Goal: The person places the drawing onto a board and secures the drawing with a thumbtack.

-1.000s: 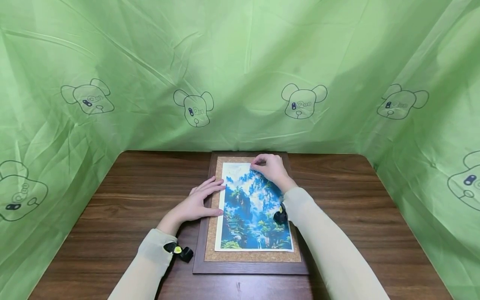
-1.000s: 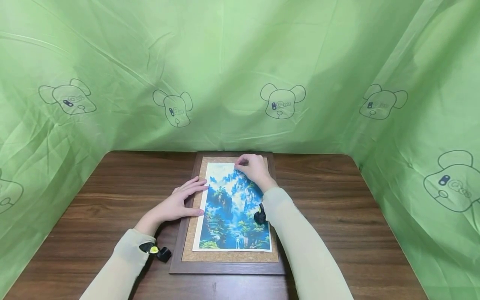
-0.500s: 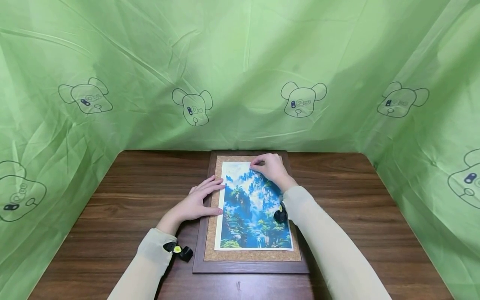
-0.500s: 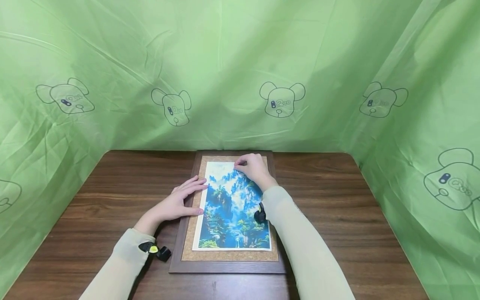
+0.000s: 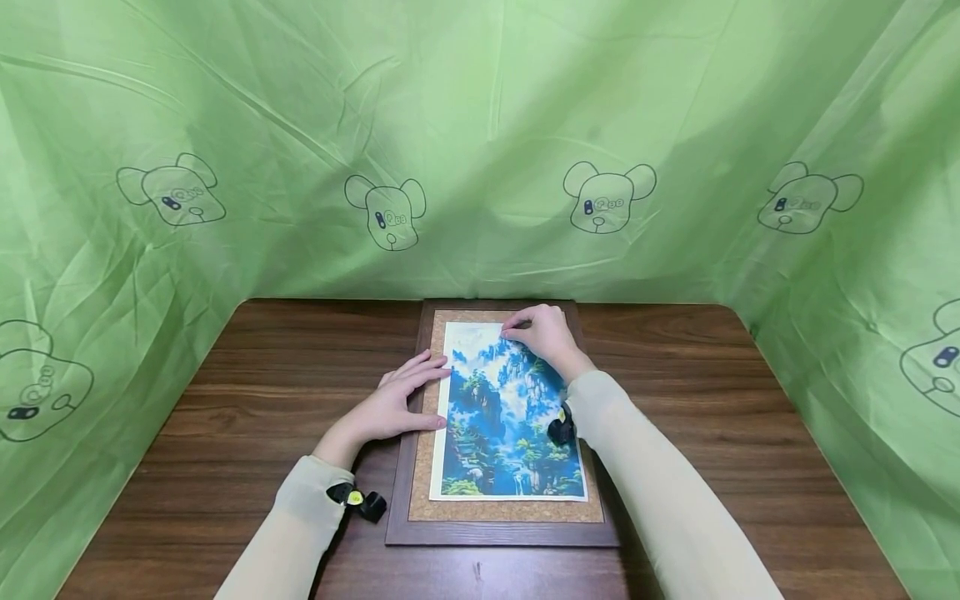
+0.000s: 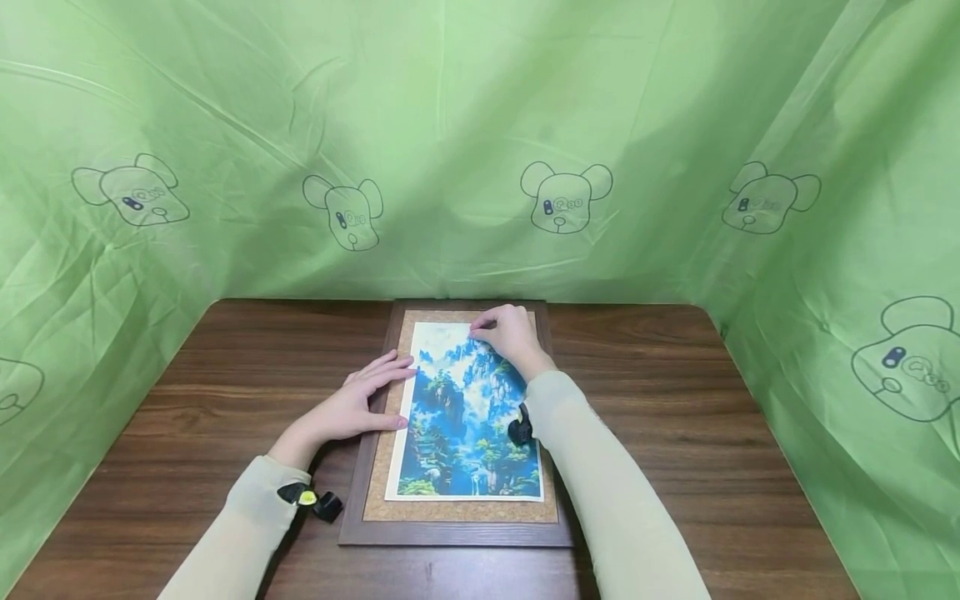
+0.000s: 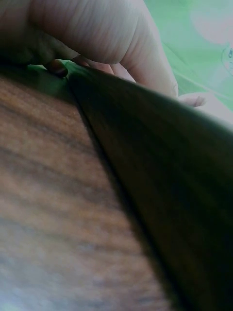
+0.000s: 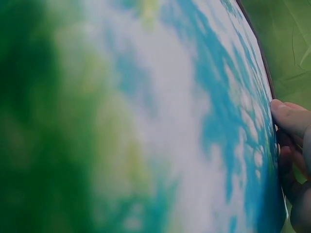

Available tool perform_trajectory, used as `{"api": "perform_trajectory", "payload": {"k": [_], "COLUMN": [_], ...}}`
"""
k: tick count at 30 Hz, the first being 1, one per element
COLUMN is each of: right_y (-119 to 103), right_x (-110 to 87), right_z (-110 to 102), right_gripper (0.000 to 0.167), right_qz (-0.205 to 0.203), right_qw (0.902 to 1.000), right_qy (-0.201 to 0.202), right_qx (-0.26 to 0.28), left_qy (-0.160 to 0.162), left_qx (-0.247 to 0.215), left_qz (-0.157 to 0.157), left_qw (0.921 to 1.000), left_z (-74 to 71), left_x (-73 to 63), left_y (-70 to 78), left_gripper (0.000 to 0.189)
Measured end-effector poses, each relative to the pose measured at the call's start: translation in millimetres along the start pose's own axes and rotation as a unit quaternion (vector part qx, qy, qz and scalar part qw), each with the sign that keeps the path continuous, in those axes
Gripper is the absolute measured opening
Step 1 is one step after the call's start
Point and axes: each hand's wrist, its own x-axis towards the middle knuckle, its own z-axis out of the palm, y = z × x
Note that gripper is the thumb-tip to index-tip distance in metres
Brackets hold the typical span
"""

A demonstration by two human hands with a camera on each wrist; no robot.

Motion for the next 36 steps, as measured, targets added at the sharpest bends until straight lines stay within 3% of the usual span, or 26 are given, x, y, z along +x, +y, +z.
{"api": "perform_trajectory", "payload": {"k": [36], "right_y": [-4.8], "right_x": [3.1], "right_z": [-8.8], "right_gripper": [0.009], "right_qz": [-0.003], "right_qw": [0.9988], "right_qy": [-0.038], "right_qx": [-0.032], "left_qy": [0.005], "left_qx": [0.008], "left_qz": [0.012], "left_qw": [0.9999], "left_z": [-1.3], "left_x": [-0.2], "left_y": [1.4], "left_gripper": [0.083]}}
